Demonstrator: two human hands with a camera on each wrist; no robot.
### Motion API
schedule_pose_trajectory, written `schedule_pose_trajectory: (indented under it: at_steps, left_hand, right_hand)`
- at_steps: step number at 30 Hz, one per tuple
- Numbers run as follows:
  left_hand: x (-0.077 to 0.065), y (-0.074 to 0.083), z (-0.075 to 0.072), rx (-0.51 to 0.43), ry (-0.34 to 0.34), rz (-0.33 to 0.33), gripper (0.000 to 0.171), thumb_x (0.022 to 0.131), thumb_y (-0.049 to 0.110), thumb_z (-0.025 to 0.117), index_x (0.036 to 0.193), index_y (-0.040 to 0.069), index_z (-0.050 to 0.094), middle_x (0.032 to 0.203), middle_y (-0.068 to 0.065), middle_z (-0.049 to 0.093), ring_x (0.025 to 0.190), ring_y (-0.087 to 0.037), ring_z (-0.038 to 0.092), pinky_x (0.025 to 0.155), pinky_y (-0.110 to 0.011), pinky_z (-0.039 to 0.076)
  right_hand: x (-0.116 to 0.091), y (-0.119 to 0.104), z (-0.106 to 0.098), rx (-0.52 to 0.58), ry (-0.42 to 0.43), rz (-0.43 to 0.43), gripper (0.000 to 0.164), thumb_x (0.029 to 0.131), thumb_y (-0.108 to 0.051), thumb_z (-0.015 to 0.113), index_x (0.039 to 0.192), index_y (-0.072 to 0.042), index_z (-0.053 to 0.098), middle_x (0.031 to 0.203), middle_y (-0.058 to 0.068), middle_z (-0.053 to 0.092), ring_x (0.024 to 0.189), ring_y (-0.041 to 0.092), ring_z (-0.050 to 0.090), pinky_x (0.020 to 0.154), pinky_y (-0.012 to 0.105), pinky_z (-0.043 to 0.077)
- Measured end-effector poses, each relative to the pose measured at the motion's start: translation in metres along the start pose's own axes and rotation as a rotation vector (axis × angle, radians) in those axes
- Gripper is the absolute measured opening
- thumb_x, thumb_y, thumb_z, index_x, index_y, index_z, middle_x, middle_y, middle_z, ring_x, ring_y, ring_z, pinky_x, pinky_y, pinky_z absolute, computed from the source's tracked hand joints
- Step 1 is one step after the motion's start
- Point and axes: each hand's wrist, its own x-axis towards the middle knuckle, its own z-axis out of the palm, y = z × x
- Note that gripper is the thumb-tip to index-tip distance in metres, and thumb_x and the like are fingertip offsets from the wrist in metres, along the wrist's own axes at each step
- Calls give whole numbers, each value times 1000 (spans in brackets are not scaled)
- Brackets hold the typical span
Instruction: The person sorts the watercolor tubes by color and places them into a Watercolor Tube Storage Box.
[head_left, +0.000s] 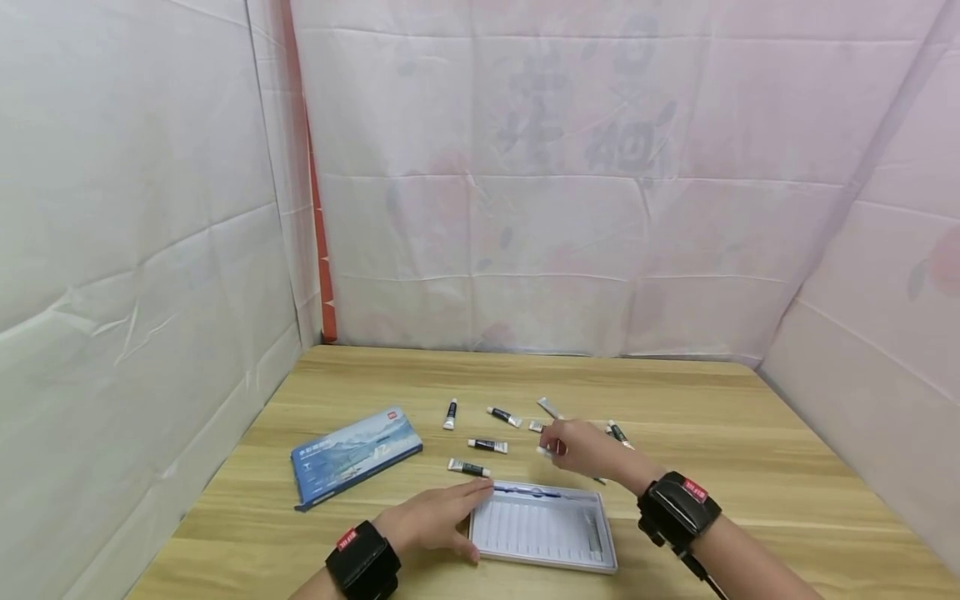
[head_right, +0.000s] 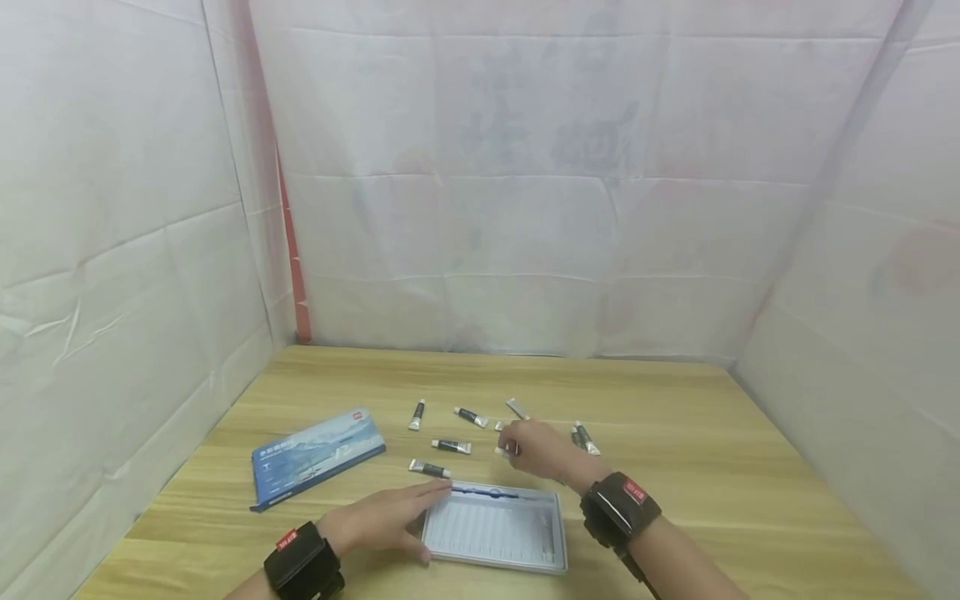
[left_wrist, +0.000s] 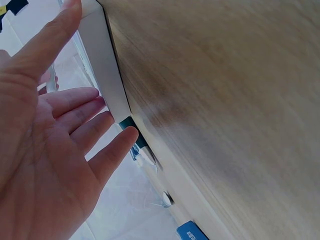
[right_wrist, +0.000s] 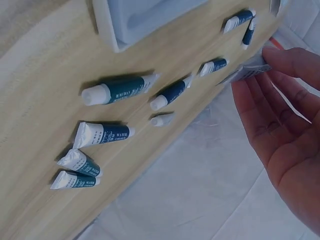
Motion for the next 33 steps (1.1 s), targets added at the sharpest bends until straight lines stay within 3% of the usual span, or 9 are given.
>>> schedule_pose_trajectory:
  at_steps: [15, 27, 33]
  left_hand:
    - [-2, 2, -1, 4, 3, -5, 85, 76, 46, 67, 143, 7, 32, 146, -6, 29, 130, -16, 31, 102, -30, 32]
    - [-2, 3, -2, 17, 8, -4, 85, 76, 46, 67, 143, 7, 31, 147, -7, 28, 130, -17, 30, 102, -30, 31]
    - [-3, 4, -3, 16, 8, -14, 85, 76, 45, 67, 143, 7, 31, 147, -6, 28, 130, -16, 30, 102, -30, 32]
  right_hand:
    - [-35, -20, 14, 33, -41, -70, 19, 76, 6, 66, 92, -4, 65, 84, -5, 57, 75, 5, 53, 63, 19, 49]
    - [-54, -21, 24, 71, -51, -134, 19, 78, 4, 66, 92, -10, 65, 90, -11, 54, 78, 0, 51, 65, 20, 50]
    - [-57, -18, 29, 20, -26, -260, 23, 76, 3, 68, 91, -12, 64, 91, -11, 54, 81, 1, 51, 67, 17, 48]
